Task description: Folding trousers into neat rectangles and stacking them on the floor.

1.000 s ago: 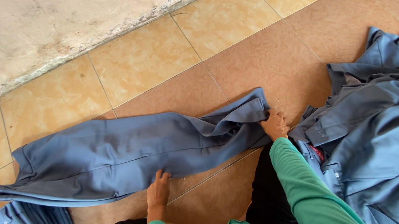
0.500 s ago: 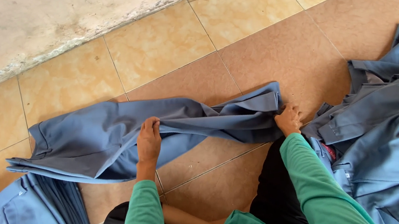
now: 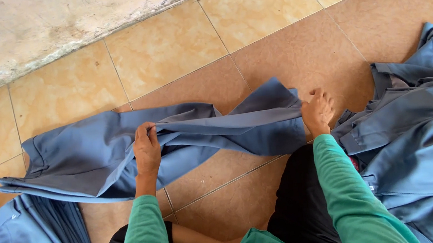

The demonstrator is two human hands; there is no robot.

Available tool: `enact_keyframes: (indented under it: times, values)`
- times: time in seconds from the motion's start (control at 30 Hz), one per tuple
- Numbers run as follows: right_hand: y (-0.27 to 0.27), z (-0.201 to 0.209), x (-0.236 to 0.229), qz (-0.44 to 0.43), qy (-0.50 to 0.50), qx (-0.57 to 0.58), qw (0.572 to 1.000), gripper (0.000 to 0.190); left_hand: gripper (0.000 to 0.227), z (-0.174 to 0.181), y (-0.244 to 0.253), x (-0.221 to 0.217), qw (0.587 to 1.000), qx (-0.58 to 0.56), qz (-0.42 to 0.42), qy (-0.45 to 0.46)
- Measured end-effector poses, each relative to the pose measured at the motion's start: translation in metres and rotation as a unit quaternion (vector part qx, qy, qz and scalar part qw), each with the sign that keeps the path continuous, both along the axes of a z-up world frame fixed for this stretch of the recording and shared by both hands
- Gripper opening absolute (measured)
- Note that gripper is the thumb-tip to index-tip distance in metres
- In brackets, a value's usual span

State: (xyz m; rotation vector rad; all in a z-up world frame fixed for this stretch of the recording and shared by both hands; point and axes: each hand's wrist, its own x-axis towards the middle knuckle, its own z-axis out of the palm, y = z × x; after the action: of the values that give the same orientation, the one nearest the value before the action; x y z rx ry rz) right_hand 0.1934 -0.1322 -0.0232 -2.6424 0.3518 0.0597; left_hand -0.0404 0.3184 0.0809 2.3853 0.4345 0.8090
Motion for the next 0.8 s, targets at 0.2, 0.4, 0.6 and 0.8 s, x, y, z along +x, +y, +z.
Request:
enact_keyframes:
  times: [0.2, 0.4, 0.6, 0.8]
  values:
    - [0.056, 0.026, -0.085, 0.370, 0.204, 0.060, 0.904, 0.032, 0.009, -0.004, -0.001, -0.001, 0.997, -0.053, 0.013, 0.059]
    - [0.044, -0.065, -0.066, 0.430, 0.187, -0.196, 0.861, 0.068, 0.009, 0.022, 0.006, -0.009, 0.997, -0.065, 0.033, 0.034]
    - [0.080, -0.009, 0.038, 0.303, 0.089, -0.138, 0.939, 0.034, 0.010, 0.021, 0.018, -0.019, 0.996, -0.063, 0.066, 0.012]
    - [0.136, 0.064, 0.088, 0.235, -0.287, -0.176, 0.912, 0.045, 0.007, 0.017, 0.021, -0.021, 0.993, -0.075, 0.094, -0.003]
